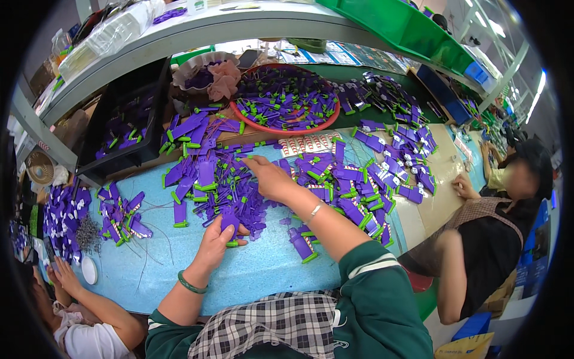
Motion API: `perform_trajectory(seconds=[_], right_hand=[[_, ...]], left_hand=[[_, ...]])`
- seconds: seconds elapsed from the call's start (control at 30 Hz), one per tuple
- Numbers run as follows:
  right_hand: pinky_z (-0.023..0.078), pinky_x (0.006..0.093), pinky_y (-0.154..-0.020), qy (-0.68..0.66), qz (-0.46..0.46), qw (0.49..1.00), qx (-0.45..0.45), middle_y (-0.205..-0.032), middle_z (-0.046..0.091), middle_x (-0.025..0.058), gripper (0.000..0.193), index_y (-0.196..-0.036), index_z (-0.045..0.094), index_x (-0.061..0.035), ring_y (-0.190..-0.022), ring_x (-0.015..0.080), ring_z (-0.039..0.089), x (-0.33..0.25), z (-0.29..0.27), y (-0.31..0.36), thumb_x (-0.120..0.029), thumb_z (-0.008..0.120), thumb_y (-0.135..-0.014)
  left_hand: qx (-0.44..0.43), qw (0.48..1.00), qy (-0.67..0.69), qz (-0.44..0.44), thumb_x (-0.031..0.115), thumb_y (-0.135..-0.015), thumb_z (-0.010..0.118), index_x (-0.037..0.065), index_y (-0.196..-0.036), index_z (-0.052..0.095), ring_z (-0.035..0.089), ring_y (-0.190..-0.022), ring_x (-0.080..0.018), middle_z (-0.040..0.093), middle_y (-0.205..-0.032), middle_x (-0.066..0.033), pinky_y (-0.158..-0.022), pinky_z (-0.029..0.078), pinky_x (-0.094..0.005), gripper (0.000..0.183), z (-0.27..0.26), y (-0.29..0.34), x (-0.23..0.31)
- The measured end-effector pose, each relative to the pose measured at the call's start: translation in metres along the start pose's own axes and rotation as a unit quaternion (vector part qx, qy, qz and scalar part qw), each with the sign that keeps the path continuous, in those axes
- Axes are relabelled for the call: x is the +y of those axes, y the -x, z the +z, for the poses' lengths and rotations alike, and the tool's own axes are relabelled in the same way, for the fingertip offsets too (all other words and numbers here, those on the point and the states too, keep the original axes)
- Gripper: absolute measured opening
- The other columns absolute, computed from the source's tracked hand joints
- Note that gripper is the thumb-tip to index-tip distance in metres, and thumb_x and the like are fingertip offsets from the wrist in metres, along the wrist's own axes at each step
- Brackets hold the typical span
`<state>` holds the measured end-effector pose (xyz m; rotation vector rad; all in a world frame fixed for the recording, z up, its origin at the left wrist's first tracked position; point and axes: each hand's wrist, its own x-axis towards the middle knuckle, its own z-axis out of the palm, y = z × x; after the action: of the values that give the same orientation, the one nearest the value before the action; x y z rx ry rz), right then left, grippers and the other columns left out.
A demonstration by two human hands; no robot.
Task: The person assembles purple and green plastic components by hand at a factory workstation. They repeatedly pick up a purple piece, insert a green piece, and place the finished unit on the table. The person also briefly organizes a pile of purple parts on the table.
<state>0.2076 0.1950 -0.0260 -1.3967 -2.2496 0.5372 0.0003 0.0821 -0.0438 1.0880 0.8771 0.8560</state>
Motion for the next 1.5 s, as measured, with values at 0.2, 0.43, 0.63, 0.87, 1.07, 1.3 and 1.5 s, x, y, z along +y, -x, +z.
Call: perform_trajectory(seconds=[0.2, 0.43, 0.63, 0.87, 1.07, 1.3, 1.5], right_hand=[[0.045, 0.0389, -0.092, 0.001, 0.009, 0.999, 0.04, -0.116, 0.058, 0.0169, 0.041, -0.117, 0.057, -0.0028, -0.109, 0.0348, 0.055, 0.003, -0.047, 0.021, 0.001, 0.059, -0.075], [0.042, 0.0389, -0.078, 0.335, -0.064, 0.937, 0.068, -0.087, 0.061, 0.005, 0.03, -0.102, 0.064, -0.0116, -0.087, 0.022, 0.058, -0.003, -0.036, 0.067, -0.014, 0.066, -0.073], [0.04, 0.0376, -0.07, 0.369, -0.027, 0.917, 0.147, -0.081, 0.058, 0.0017, 0.018, -0.093, 0.065, -0.0124, -0.082, 0.0213, 0.055, 0.009, -0.054, 0.074, -0.011, 0.062, -0.076], [0.041, 0.0378, -0.073, 0.356, -0.099, 0.928, 0.055, -0.075, 0.06, 0.003, 0.01, -0.079, 0.065, -0.0111, -0.084, 0.0209, 0.056, -0.009, -0.041, 0.074, -0.018, 0.064, -0.072], [0.04, 0.0384, -0.074, 0.4, -0.055, 0.915, 0.003, -0.087, 0.06, 0.002, 0.018, -0.092, 0.068, -0.0135, -0.085, 0.0205, 0.057, 0.002, -0.067, 0.08, -0.014, 0.063, -0.074], [0.038, 0.042, -0.097, 0.304, -0.192, 0.932, -0.038, -0.127, 0.056, 0.0078, 0.022, -0.095, 0.069, -0.0107, -0.122, 0.0246, 0.049, -0.001, -0.061, 0.075, -0.015, 0.058, -0.077], [0.039, 0.0403, -0.095, 0.301, -0.234, 0.922, -0.066, -0.103, 0.064, 0.0052, 0.015, -0.082, 0.068, -0.0078, -0.107, 0.0224, 0.055, 0.028, -0.073, 0.069, -0.019, 0.061, -0.074]], left_hand=[[0.003, 0.999, 0.033, -0.005, 0.014, -0.098, 0.044, 0.001, -0.111, 0.05, 0.061, -0.092, -0.0192, 0.061, -0.1, -0.0098, -0.077, 0.056, -0.0348, 0.02, 0.0, 0.003, 0.003], [0.004, 0.999, 0.039, -0.009, 0.018, -0.099, 0.044, 0.002, -0.111, 0.049, 0.064, -0.09, -0.0203, 0.062, -0.099, -0.0098, -0.075, 0.057, -0.0353, 0.021, -0.002, 0.003, 0.003], [0.003, 0.999, 0.034, -0.016, 0.019, -0.099, 0.045, 0.002, -0.111, 0.049, 0.064, -0.089, -0.0204, 0.062, -0.097, -0.0095, -0.073, 0.057, -0.0347, 0.021, -0.003, 0.004, -0.001], [0.012, 0.999, 0.041, -0.012, 0.017, -0.099, 0.045, 0.003, -0.108, 0.05, 0.064, -0.088, -0.0193, 0.063, -0.097, -0.0096, -0.072, 0.057, -0.0337, 0.018, -0.003, 0.004, 0.002], [0.005, 1.0, 0.017, -0.01, 0.018, -0.099, 0.046, 0.002, -0.108, 0.051, 0.064, -0.09, -0.0196, 0.063, -0.097, -0.0098, -0.073, 0.056, -0.0337, 0.019, -0.003, 0.005, 0.003], [-0.042, 0.998, 0.04, -0.004, 0.021, -0.099, 0.047, 0.002, -0.11, 0.05, 0.064, -0.091, -0.0205, 0.062, -0.098, -0.0107, -0.074, 0.056, -0.034, 0.022, 0.011, 0.007, 0.011], [-0.044, 0.998, 0.038, -0.011, 0.022, -0.099, 0.047, 0.002, -0.109, 0.05, 0.064, -0.09, -0.0209, 0.062, -0.096, -0.0111, -0.073, 0.056, -0.0341, 0.023, 0.019, 0.005, -0.001]])
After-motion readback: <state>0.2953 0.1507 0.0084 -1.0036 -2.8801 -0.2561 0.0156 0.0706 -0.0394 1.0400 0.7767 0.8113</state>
